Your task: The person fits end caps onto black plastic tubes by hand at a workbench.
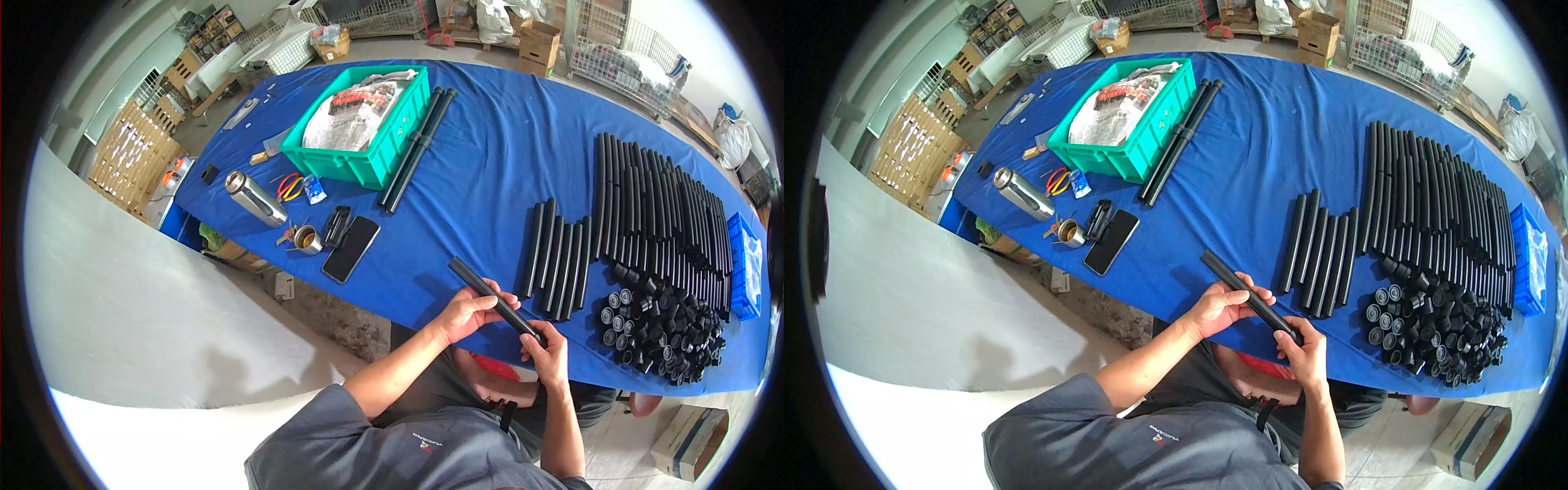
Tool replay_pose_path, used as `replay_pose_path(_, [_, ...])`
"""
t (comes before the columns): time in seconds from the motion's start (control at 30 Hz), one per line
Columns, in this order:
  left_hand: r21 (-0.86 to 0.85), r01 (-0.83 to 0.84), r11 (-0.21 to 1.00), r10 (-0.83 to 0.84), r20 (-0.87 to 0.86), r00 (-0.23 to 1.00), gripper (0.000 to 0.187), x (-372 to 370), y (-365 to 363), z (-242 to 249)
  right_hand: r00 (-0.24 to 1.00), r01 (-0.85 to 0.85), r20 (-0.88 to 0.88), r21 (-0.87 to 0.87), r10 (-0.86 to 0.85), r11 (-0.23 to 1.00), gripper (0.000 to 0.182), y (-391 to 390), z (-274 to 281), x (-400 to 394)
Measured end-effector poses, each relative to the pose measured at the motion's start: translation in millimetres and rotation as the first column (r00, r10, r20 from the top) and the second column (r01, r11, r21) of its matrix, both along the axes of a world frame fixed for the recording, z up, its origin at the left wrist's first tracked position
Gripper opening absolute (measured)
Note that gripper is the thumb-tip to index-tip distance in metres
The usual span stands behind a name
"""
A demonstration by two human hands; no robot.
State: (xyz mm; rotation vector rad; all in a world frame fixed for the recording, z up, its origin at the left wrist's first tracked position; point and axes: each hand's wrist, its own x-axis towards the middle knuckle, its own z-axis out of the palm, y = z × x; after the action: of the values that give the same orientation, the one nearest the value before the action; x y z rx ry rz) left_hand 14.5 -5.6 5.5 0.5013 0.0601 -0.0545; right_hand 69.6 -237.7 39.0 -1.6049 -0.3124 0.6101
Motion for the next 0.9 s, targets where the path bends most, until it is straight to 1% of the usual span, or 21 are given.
replay_pose_path(0.07, [0.031, -0.007, 0.999, 0.006, 0.036, 0.999, 0.021, 0.8, 0.9, 0.2, 0.993, -0.03, 0.114, -0.027, 0.033, 0.999, 0.028, -1.0, -0.2, 1.1])
replay_pose_path(0.1, [0.047, -0.012, 0.999, 0.009, 0.052, 0.999, 0.022, 0.3, 1.0, 1.3, 0.995, -0.009, 0.102, -0.002, 0.01, 1.0, 0.027, -3.3, -1.9, 0.7])
replay_pose_path(0.17, [-0.004, -0.144, 0.99, 0.144, 0.0, 0.99, 0.023, -0.9, 11.9, 5.3, 0.996, 0.04, 0.075, 0.055, -0.044, 0.998, 0.027, -5.6, -8.0, -0.2])
replay_pose_path(0.2, [-0.03, -0.205, 0.978, 0.204, -0.032, 0.978, 0.024, -1.9, 18.3, 7.7, 0.996, 0.029, 0.079, 0.059, -0.033, 0.998, 0.026, -6.5, -8.9, -0.1])
replay_pose_path(0.23, [0.053, -0.357, 0.932, 0.359, -0.015, 0.933, 0.027, 0.9, 31.5, 12.2, 0.996, 0.022, 0.081, 0.061, -0.027, 0.998, 0.026, -7.4, -8.8, 1.1])
replay_pose_path(0.27, [0.236, -0.532, 0.813, 0.556, -0.041, 0.83, 0.04, 2.0, 41.8, 14.0, 0.996, 0.018, 0.083, 0.063, -0.024, 0.998, 0.026, -8.6, -8.4, 1.9])
replay_pose_path(0.3, [0.542, -0.598, 0.59, 0.66, 0.103, 0.744, 0.049, 2.7, 49.5, 25.6, 0.996, 0.016, 0.087, 0.068, -0.022, 0.998, 0.027, -8.1, -6.4, 1.2])
replay_pose_path(0.33, [0.751, -0.604, 0.265, 0.692, 0.288, 0.662, 0.058, 1.5, 55.5, 42.1, 0.995, 0.0, 0.099, 0.048, -0.005, 0.999, 0.027, -8.9, -4.4, 1.7])
replay_pose_path(0.37, [0.831, -0.555, -0.029, 0.494, 0.495, 0.715, 0.062, -4.7, 61.9, 60.6, 0.994, -0.02, 0.11, 0.03, 0.016, 0.999, 0.028, -9.4, -2.4, 2.6])
replay_pose_path(0.4, [0.785, -0.522, -0.333, 0.229, 0.604, 0.763, 0.066, -10.1, 64.7, 79.3, 0.992, -0.041, 0.12, 0.012, 0.04, 0.999, 0.028, -9.4, -2.3, 2.8])
replay_pose_path(0.43, [0.696, -0.523, -0.493, -0.068, 0.568, 0.82, 0.061, -10.2, 63.1, 95.9, 0.991, -0.055, 0.125, 0.011, 0.053, 0.998, 0.029, -10.0, -4.1, 3.4])
replay_pose_path(0.47, [0.621, -0.53, -0.578, -0.262, 0.474, 0.841, 0.057, -10.6, 52.5, 112.3, 0.989, -0.067, 0.131, 0.01, 0.065, 0.998, 0.029, -10.8, -4.4, 3.7])
replay_pose_path(0.53, [0.624, -0.541, -0.564, -0.464, 0.301, 0.833, 0.058, -12.0, 37.7, 110.9, 0.985, -0.091, 0.146, 0.003, 0.09, 0.996, 0.029, -14.0, -3.7, 4.1])
replay_pose_path(0.57, [0.65, -0.519, -0.555, -0.513, 0.225, 0.829, 0.056, -12.9, 33.3, 100.6, 0.982, -0.098, 0.163, 0.021, 0.094, 0.995, 0.027, -15.4, -5.7, 4.4])
replay_pose_path(0.6, [0.661, -0.487, -0.571, -0.512, 0.177, 0.84, 0.051, -14.9, 28.2, 99.1, 0.982, -0.114, 0.153, 0.025, 0.109, 0.993, 0.029, -17.8, -6.5, 5.2])
replay_pose_path(0.67, [0.63, -0.508, -0.588, -0.533, 0.171, 0.828, 0.045, -11.2, 30.6, 91.1, 0.982, -0.144, 0.13, 0.033, 0.139, 0.989, 0.033, -21.7, -7.9, 5.8])
replay_pose_path(0.77, [0.679, -0.511, -0.527, -0.563, 0.171, 0.808, 0.042, -1.0, 43.4, 101.2, 0.978, -0.106, 0.192, 0.112, 0.083, 0.988, 0.051, -21.3, -13.3, 2.8])
replay_pose_path(0.8, [0.692, -0.509, -0.511, -0.54, 0.202, 0.817, 0.038, 5.9, 53.1, 107.8, 0.994, -0.043, 0.108, 0.249, 0.017, 0.968, 0.057, -17.8, -12.2, 2.0])
replay_pose_path(0.87, [0.745, -0.517, -0.422, -0.373, 0.377, 0.848, 0.034, 28.1, 80.4, 113.9, 0.993, 0.111, -0.087, 0.487, -0.078, 0.866, 0.068, -9.0, -8.8, -0.5])
replay_pose_path(0.9, [0.729, -0.511, -0.456, -0.294, 0.418, 0.859, 0.032, 44.2, 97.2, 119.4, 0.997, 0.061, -0.07, 0.438, -0.034, 0.897, 0.073, -12.1, -13.9, 1.1])
